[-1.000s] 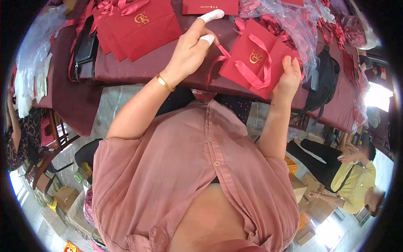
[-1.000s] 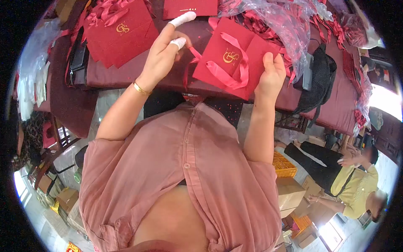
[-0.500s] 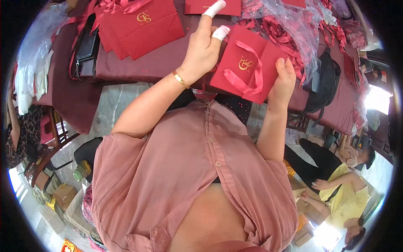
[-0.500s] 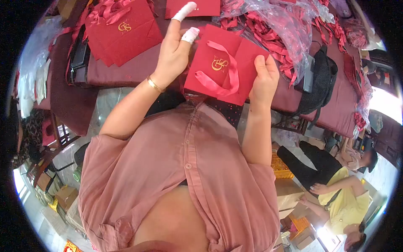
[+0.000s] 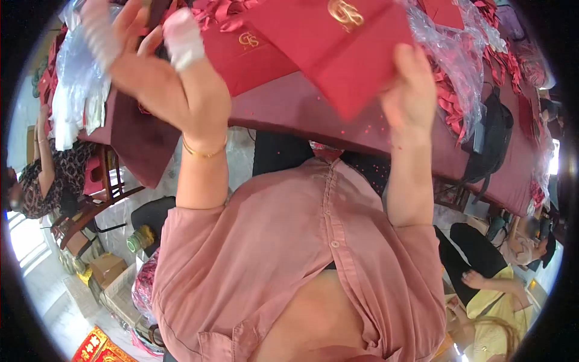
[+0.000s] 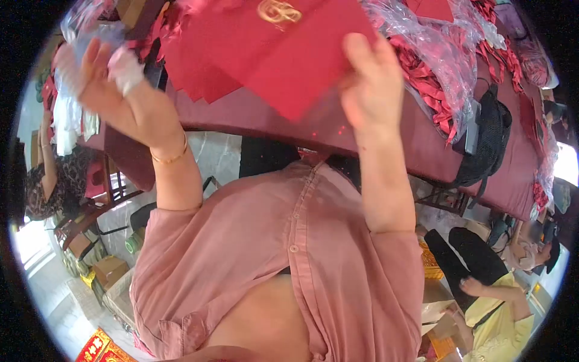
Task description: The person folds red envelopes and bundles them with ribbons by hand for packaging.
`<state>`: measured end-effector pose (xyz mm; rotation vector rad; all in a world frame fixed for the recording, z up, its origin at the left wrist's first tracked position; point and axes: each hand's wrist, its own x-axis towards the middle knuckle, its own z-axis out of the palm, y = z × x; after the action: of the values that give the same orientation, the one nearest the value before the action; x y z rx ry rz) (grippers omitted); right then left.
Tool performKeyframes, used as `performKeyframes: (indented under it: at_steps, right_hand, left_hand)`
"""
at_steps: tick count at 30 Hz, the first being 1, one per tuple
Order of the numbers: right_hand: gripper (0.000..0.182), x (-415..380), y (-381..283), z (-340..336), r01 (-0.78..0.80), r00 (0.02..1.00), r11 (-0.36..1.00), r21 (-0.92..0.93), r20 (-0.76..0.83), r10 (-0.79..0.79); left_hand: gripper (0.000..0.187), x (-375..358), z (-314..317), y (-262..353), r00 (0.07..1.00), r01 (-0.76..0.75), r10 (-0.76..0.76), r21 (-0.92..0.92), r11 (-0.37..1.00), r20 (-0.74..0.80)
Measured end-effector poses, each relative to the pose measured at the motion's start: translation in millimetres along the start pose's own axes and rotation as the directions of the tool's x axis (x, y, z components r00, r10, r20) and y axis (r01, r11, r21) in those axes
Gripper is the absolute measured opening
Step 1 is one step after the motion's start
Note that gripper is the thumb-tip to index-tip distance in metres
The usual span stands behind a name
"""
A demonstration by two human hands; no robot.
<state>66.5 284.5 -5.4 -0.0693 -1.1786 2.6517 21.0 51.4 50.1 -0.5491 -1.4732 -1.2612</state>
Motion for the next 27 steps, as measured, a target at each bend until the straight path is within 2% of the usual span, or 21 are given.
performKeyframes:
  at_steps: [1,2,3,5,6,7,9,10,11,13,16,17,19,20,22,23,24,25,27]
  right_hand:
    - [0.044,0.5,10.1,12.3,-0.020,0.998,0.980,-0.196,-0.062,0.008]
    - [0.048,1.3,20.0,23.9,-0.050,0.992,0.923,-0.383,-0.124,0.003]
    - [0.059,16.8,45.4,12.6,0.262,0.948,0.716,-0.647,0.035,-0.315]
    - [0.064,29.7,52.8,-3.1,0.354,0.837,0.180,-0.918,0.225,-0.499]
    - [0.066,40.5,56.1,-19.3,0.369,0.791,-0.045,-0.928,0.339,-0.509]
    - [0.066,45.8,56.5,-26.9,0.371,0.786,-0.050,-0.927,0.342,-0.514]
    - [0.064,53.1,56.5,-37.1,0.210,0.878,-0.214,-0.954,0.281,-0.388]
    - [0.067,55.6,54.1,-35.1,0.116,0.903,-0.251,-0.961,0.207,-0.377]
    - [0.067,59.1,51.1,-31.7,0.112,0.900,-0.253,-0.961,0.206,-0.383]
    - [0.071,63.6,43.5,-20.9,-0.144,0.954,-0.321,-0.936,-0.045,-0.298]
    - [0.073,74.8,43.5,-30.2,-0.106,0.963,-0.304,-0.947,-0.021,-0.268]
    - [0.073,75.5,42.8,-33.3,-0.109,0.962,-0.304,-0.946,-0.023,-0.273]
    - [0.057,74.8,39.0,-33.6,-0.094,0.957,-0.154,-0.984,-0.047,-0.285]
    - [0.057,74.7,36.7,-34.5,-0.100,0.956,-0.156,-0.983,-0.051,-0.289]
    - [0.042,73.0,31.1,-39.1,-0.103,0.966,0.017,-0.995,-0.104,-0.238]
    - [0.042,72.6,31.1,-44.7,-0.117,0.963,0.010,-0.993,-0.116,-0.245]
    - [0.037,72.8,32.1,-50.0,-0.092,0.959,0.153,-0.984,-0.129,-0.254]
    - [0.031,72.5,32.1,-55.6,-0.063,0.954,0.292,-0.954,-0.143,-0.263]
    - [0.028,67.2,24.7,-65.4,-0.046,0.937,0.258,-0.965,-0.131,-0.323]
  left_hand:
    - [0.045,6.4,-0.1,7.1,0.990,-0.140,0.141,0.111,0.984,-0.007]
    - [0.046,3.4,-3.2,9.1,0.991,-0.118,0.112,0.081,0.990,0.073]
    - [0.047,-4.6,-6.6,7.8,0.984,-0.094,0.084,0.054,0.994,0.154]
    - [0.051,-31.3,-11.1,-4.3,0.920,-0.029,-0.037,0.161,0.987,0.391]
    - [0.054,-42.3,-7.5,-5.2,0.884,0.075,-0.130,0.138,0.988,0.449]
    - [0.054,-54.4,-9.3,-7.9,0.834,0.037,-0.175,0.264,0.964,0.523]
    - [0.052,-82.9,-10.4,-20.5,0.782,0.041,-0.210,0.288,0.957,0.586]
    - [0.050,-89.1,-10.5,-22.9,0.777,-0.056,-0.140,0.290,0.955,0.614]
    - [0.049,-95.5,-11.0,-23.0,0.772,-0.070,-0.120,0.272,0.960,0.625]
    - [0.049,-100.3,-8.2,-17.2,0.764,-0.067,-0.101,0.234,0.970,0.638]
    - [0.042,-105.3,-2.8,-13.6,0.719,-0.086,-0.096,0.225,0.971,0.689]
    - [0.043,-106.4,-2.0,-11.7,0.674,-0.057,-0.134,0.232,0.971,0.726]
    - [0.041,-107.3,2.2,-7.4,0.598,-0.061,-0.135,0.213,0.975,0.790]
    - [0.043,-112.0,3.8,-8.9,0.588,-0.075,-0.103,0.181,0.981,0.802]
    - [0.045,-115.0,9.4,-5.6,0.555,-0.096,-0.063,0.140,0.985,0.829]
    - [0.046,-117.1,12.8,-3.3,0.523,-0.121,-0.026,0.105,0.987,0.852]
    - [0.046,-118.3,16.7,-2.1,0.520,-0.111,-0.018,0.088,0.990,0.854]
    - [0.046,-118.7,20.3,-2.2,0.477,-0.126,-0.032,0.105,0.986,0.879]
    - [0.048,-121.4,23.4,-7.5,0.402,-0.139,-0.090,0.158,0.978,0.911]
